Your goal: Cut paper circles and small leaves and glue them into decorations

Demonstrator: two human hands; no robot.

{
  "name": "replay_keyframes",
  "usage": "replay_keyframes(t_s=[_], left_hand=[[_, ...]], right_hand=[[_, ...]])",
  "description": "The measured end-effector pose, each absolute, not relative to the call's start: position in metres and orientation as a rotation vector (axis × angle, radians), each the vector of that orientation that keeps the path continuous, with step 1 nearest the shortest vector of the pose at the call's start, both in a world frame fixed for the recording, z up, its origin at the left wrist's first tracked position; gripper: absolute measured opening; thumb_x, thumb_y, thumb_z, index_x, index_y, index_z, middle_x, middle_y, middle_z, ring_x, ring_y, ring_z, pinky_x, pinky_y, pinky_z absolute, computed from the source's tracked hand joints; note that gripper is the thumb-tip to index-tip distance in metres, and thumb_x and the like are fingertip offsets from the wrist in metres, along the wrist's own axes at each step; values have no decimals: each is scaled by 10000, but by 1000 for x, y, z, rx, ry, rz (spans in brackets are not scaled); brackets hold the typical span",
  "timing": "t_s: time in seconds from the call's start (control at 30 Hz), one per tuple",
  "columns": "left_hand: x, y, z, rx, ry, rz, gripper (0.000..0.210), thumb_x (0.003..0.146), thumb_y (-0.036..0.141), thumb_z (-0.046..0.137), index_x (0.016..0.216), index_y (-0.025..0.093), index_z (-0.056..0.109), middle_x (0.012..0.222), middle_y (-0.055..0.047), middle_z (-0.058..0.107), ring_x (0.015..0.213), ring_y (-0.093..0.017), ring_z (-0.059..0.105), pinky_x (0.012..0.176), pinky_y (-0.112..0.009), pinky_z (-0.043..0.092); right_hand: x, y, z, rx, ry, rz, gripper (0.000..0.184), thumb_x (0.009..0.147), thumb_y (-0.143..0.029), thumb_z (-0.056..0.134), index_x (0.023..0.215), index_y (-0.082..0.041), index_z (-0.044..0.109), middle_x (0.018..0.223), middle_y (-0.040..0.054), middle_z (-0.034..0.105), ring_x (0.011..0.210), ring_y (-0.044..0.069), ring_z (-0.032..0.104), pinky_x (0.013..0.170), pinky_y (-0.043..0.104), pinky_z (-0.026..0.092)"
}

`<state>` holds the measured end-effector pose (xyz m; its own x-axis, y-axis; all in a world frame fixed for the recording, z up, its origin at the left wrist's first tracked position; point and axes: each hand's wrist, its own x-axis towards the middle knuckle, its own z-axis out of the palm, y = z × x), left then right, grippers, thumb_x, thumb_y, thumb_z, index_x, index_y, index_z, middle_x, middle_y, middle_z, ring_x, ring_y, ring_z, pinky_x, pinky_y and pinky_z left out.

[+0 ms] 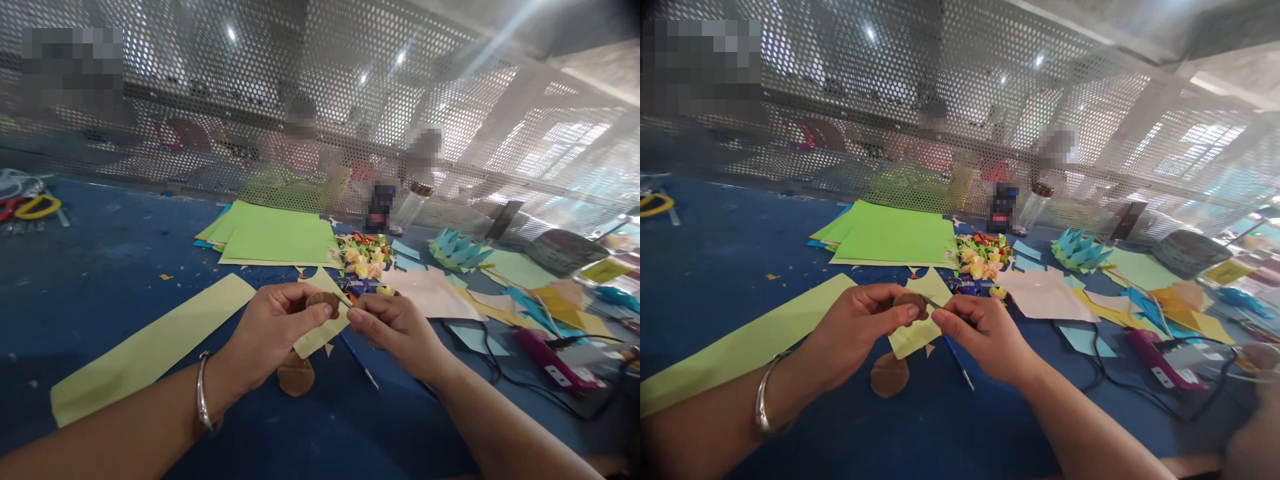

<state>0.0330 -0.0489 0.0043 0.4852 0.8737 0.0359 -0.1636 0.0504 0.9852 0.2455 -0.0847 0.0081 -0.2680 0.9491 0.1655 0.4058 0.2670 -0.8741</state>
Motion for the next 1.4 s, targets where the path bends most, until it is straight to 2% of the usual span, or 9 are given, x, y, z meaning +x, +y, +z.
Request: replay_keyframes(t_s=[0.1,0.27,0.5,0.8,1.0,1.1,1.17,1.27,1.4], left_hand=[[33,-49,5,1294,724,890,263,822,361,767,697,170,636,685,35,497,671,-100,426,623,-216,375],[33,-49,5,1308,739,858,202,848,364,734,797,177,680,702,34,509,661,-105,417,618,-229,357],[31,-46,7,1445,718,836,180,854,331,704,764,178,682,726,20,556,682,-121,468,659,-248,399],[30,-44,6,1532,737,809,160,878,317,676,803,179,702,746,9,565,713,-132,480,697,-270,402],[28,-45,6,1533,736,803,192,875,320,675,748,177,655,719,21,529,691,-128,470,673,-257,391],[28,-44,9,1511,731,780,192,875,358,679,807,180,663,754,12,563,696,-132,503,670,-258,410],[28,-44,10,1527,734,731,180,860,360,696,918,190,675,799,1,613,712,-141,546,674,-261,428],[29,-48,8,1633,754,594,276,846,318,694,1098,214,648,820,-11,676,714,-157,602,645,-256,436],[32,-55,4,1876,755,423,236,871,278,613,1092,214,667,784,-10,694,635,-151,607,617,-255,439]], right_hand=[[245,-84,8,-1228,-1806,949,434,971,-523,578,718,-169,577,591,-61,372,514,75,327,482,232,263],[245,-84,6,-1243,-1774,955,436,971,-538,568,724,-179,560,574,-73,317,493,73,280,462,234,224],[245,-84,8,-1277,-1837,931,441,968,-548,562,725,-180,565,614,-48,398,538,90,352,496,241,275],[247,-86,13,-1263,-1946,821,439,983,-522,543,705,-182,550,645,-39,409,599,105,369,552,258,296],[245,-86,15,-1281,-1936,819,458,988,-527,532,694,-178,563,616,-40,427,573,103,384,539,259,300],[247,-85,14,-1322,-1911,770,467,981,-555,528,707,-179,574,619,-37,429,581,109,378,536,264,290],[249,-82,12,-1356,-1897,729,462,976,-567,527,728,-181,581,624,-35,436,589,114,381,541,268,290],[255,-77,7,-1402,-1878,648,461,965,-580,537,721,-189,554,618,-40,432,582,113,372,538,269,280],[260,-73,1,-1428,-1898,556,462,956,-582,550,703,-198,507,614,-49,400,567,107,338,538,271,271]])
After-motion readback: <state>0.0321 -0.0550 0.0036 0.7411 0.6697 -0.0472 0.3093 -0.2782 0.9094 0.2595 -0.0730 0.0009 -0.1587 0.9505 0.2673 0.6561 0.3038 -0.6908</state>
